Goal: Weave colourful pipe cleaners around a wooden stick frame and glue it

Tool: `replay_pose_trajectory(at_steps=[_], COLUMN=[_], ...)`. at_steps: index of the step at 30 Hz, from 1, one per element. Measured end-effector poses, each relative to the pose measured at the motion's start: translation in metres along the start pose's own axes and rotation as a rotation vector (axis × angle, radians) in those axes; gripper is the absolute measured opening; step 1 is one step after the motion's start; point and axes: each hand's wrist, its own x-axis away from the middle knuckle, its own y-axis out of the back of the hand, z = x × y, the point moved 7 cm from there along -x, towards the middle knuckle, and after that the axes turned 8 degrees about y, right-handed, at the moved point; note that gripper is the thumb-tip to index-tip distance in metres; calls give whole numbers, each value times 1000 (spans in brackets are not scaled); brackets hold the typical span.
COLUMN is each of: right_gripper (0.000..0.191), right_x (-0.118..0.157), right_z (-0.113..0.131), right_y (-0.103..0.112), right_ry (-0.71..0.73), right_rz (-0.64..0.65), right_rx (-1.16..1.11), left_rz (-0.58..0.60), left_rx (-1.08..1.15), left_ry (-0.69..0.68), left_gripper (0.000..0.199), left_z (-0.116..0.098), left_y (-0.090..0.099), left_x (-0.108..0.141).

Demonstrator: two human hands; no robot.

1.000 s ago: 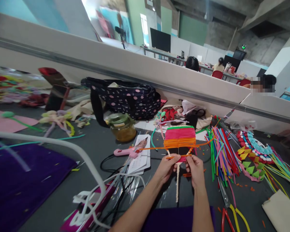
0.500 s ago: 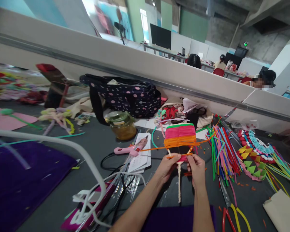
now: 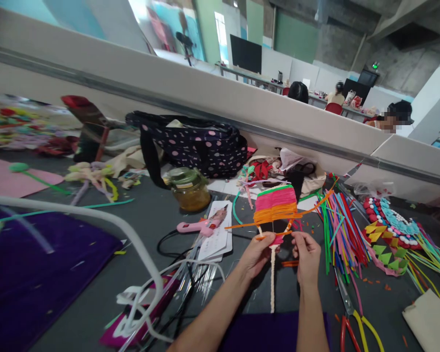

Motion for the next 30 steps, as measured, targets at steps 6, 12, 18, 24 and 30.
replay_pose_trajectory(at_steps=[6,12,18,24,30], right_gripper=[27,22,25,22,22], right_x=[5,22,33,32,39], right_z=[27,46,45,42,64], right_y=[5,-16,-38,-43,-47], right_ry=[115,326,463,475,553], right_rz=[-46,54,98,76,26], right_rx=[70,430,608,672,756], left_rz=[-2,13,-10,-43,-68], left_rx=[-5,72,99,61,29], left_ry=[4,-15,-28,-32,-33], left_gripper=[31,28,29,30,30], left_z=[4,-2,-6,-5,-1], left_y=[2,5,5,7,10], left_x=[-2,-2,0,-1,-3])
